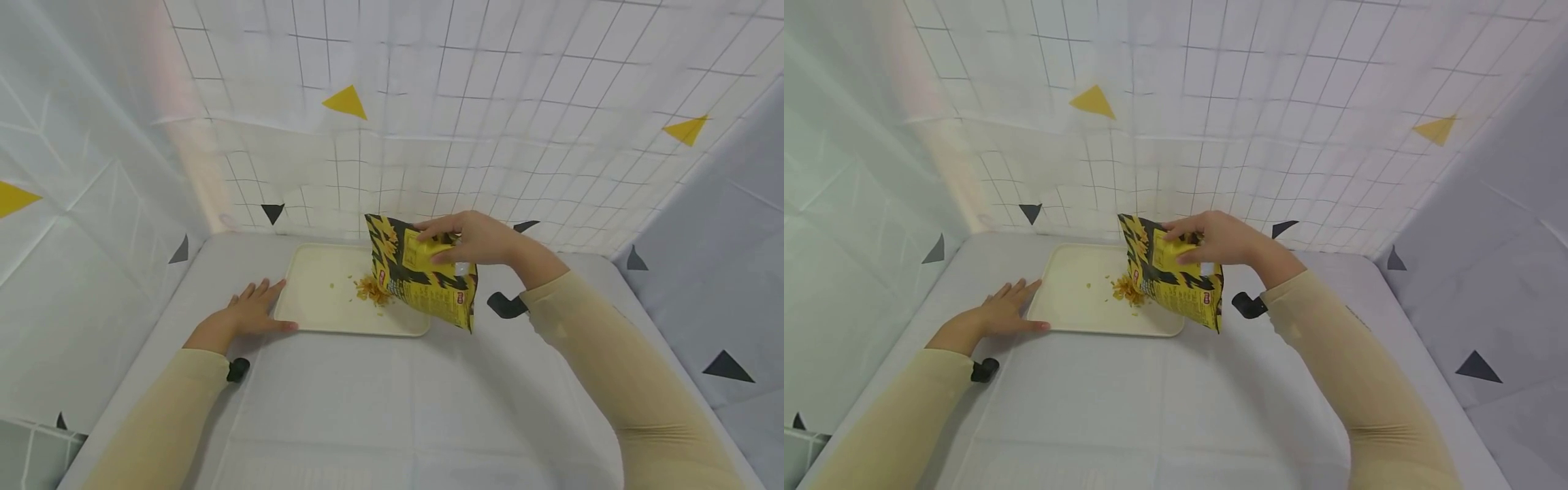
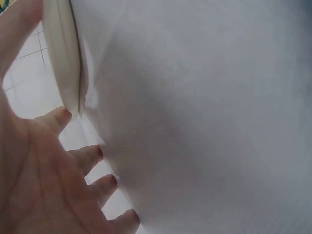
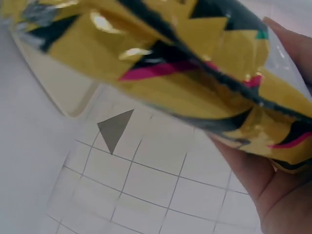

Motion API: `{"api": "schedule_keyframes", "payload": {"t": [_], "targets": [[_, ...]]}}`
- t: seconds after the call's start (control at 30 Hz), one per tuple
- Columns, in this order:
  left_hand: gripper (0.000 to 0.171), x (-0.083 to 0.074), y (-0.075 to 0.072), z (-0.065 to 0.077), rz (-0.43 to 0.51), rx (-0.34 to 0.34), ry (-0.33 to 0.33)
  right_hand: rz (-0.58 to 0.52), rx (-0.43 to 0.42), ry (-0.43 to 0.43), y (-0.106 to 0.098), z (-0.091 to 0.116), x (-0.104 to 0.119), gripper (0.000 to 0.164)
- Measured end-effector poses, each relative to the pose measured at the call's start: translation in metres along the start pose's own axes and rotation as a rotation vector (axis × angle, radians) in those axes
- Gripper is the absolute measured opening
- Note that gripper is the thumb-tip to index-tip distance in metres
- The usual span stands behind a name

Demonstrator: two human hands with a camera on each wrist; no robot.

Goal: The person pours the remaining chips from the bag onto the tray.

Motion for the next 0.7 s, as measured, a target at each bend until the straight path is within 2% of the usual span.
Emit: {"api": "schedule_keyframes", "payload": {"t": [0.3,0.53,0.7], "targets": [[0.117,-0.0017,-0.0015,0.0006,-0.009,-0.006,0.007,0.008,-0.021,-0.034,-0.0018,0.0005,-0.0011,0.044],[0.117,-0.002,-0.0021,0.0008,-0.014,-0.003,0.002,-0.006,-0.017,-0.018,-0.0019,0.0025,-0.0031,0.043],[0.117,-0.0022,-0.002,0.0009,-0.011,-0.003,0.004,0.012,-0.007,-0.059,-0.0004,0.0028,-0.001,0.043]]}}
Point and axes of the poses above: each hand's wrist, its own z-axis away from the middle knuckle, its own y-axis out of the palm, x = y × z, the point moved 5 cm from there along -z, towards the middle knuckle, and after that the axes turned 6 degrees about -x, right-handed, at the moved point
